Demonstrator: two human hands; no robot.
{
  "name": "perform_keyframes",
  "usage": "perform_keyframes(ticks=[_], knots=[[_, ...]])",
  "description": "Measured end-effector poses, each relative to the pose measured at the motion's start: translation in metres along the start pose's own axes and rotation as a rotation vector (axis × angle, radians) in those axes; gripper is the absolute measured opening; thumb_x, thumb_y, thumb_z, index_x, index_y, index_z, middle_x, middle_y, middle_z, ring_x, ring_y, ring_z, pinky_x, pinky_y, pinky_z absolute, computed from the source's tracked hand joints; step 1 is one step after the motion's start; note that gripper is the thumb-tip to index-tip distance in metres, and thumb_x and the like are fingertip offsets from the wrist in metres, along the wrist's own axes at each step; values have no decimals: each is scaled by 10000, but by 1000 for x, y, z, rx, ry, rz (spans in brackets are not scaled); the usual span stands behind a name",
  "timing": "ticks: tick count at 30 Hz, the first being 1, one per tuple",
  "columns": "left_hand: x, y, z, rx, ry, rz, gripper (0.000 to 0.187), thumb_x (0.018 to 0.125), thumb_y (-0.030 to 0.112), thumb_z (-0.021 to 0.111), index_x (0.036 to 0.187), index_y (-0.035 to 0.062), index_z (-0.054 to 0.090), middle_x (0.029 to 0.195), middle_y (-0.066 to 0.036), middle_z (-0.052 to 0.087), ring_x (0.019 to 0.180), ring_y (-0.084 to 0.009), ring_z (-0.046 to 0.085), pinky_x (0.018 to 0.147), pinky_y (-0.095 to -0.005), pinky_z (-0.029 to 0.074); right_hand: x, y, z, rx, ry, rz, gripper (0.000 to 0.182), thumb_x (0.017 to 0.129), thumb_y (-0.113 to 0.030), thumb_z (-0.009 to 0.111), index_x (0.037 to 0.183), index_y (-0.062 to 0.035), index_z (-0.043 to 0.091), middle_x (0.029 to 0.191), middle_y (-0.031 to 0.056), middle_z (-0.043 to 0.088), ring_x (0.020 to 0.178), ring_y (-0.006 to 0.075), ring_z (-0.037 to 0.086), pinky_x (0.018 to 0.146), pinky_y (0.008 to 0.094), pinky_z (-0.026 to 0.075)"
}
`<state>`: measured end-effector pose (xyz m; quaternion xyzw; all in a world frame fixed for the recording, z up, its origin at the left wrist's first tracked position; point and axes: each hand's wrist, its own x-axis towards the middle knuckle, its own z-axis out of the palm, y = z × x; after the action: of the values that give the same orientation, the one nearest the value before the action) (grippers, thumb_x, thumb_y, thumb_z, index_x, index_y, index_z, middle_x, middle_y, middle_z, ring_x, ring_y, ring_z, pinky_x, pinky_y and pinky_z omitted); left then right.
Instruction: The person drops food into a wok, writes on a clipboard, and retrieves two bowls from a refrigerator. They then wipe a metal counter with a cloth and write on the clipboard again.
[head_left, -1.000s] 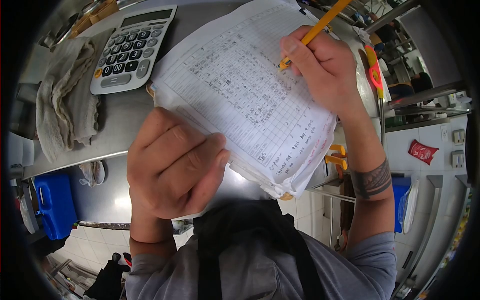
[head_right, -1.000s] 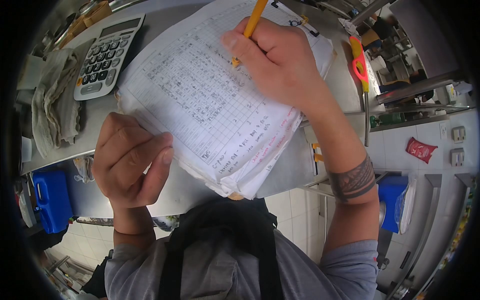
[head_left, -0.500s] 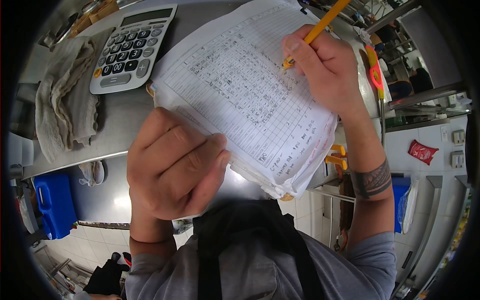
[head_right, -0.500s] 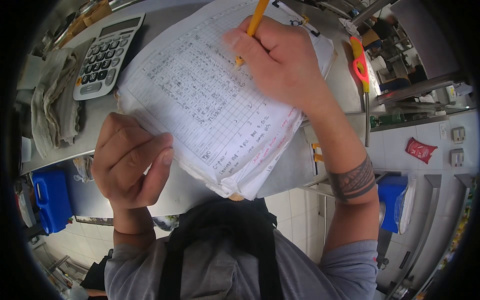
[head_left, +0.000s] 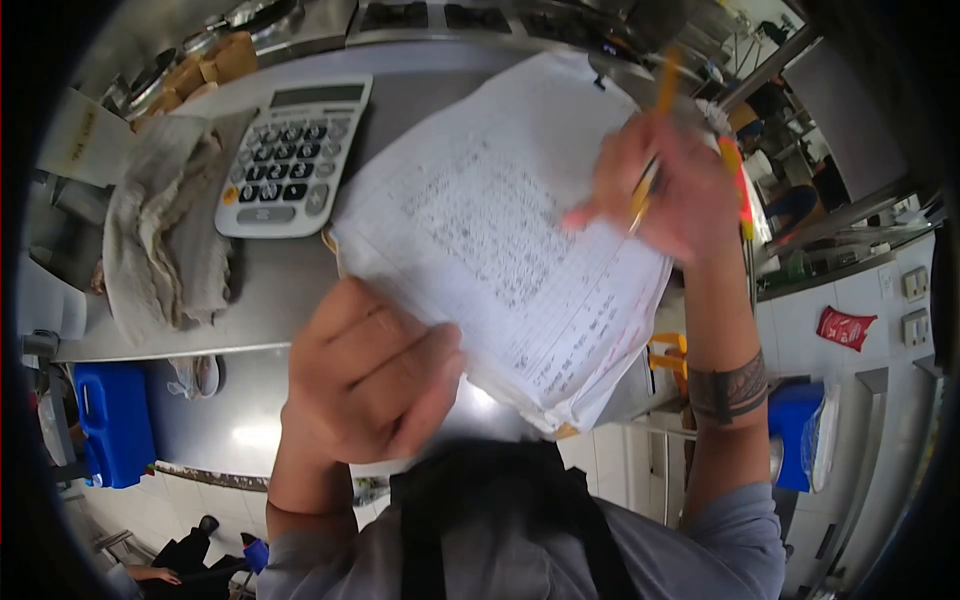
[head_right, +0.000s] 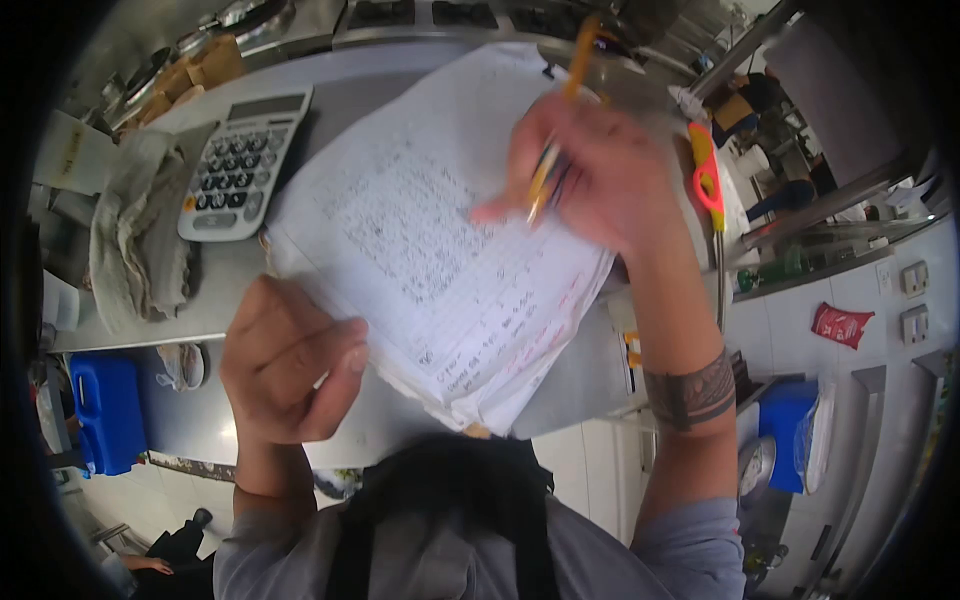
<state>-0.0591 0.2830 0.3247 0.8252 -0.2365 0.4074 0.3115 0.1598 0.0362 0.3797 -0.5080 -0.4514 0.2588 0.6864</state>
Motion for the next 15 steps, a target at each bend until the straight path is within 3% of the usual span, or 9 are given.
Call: perform_keyframes(ticks=[1,2,3,5,6,7,10,13,15], knots=[[0,0,-1,-1,-27,0,191,696,9,771,886,-3,765,770,-69,653,666,-253,551,629,-380,442,-4,-1,2,124,-110,212,390,1135,-278,498,955,31,653,983,154,715,983,257,716,898,357,541],[0,-2,1,-2,-13,24,192,685,20,780,876,2,771,762,-61,642,663,-247,546,620,-372,441,-4,4,12,-118,35,121,383,1138,-264,487,952,32,642,1094,176,727,1101,275,710,1003,365,519],[1,-1,0,0,-18,30,192,685,20,780,876,2,771,762,-61,642,663,-247,546,620,-372,441,1,5,18,-116,38,114,383,1138,-264,487,952,32,642,1094,176,727,1101,275,710,1003,365,519],[2,1,-2,10,-24,-10,185,678,25,787,861,7,775,755,-57,638,664,-242,544,609,-362,439,7,6,25,-309,386,-286,356,1136,-246,483,979,30,644,1199,191,720,1130,282,706,1003,386,518],[2,1,-2,12,-29,-7,185,678,25,787,861,7,775,755,-57,638,664,-242,544,609,-362,439,3,0,14,-74,314,-248,326,1137,-229,473,1176,32,665,1243,212,705,1087,282,724,944,381,558],[3,1,-2,12,-25,-6,183,676,26,790,857,10,775,754,-56,638,665,-243,542,605,-358,438,-1,-4,2,-72,315,-251,326,1137,-229,473,1176,32,665,1243,212,705,1087,282,724,944,381,558],[4,2,-1,7,-16,-1,181,676,25,792,856,12,775,753,-57,638,666,-246,538,603,-356,437,-12,-18,-7,61,27,-40,400,1136,-232,469,1442,5,570,1253,244,689,1047,297,744,886,399,605],[4,2,2,-1,-9,3,183,679,20,791,860,10,771,756,-58,639,666,-250,534,607,-359,438,-10,-25,22,-349,190,122,520,1116,-196,502,1579,22,412,1267,276,675,1006,310,756,823,412,634],[5,2,1,-5,-12,4,184,680,17,790,863,9,770,758,-59,639,665,-252,533,609,-360,438,-8,-22,25,147,258,87,546,1070,-103,534,1568,66,390,1179,251,693,984,315,753,875,433,622]])
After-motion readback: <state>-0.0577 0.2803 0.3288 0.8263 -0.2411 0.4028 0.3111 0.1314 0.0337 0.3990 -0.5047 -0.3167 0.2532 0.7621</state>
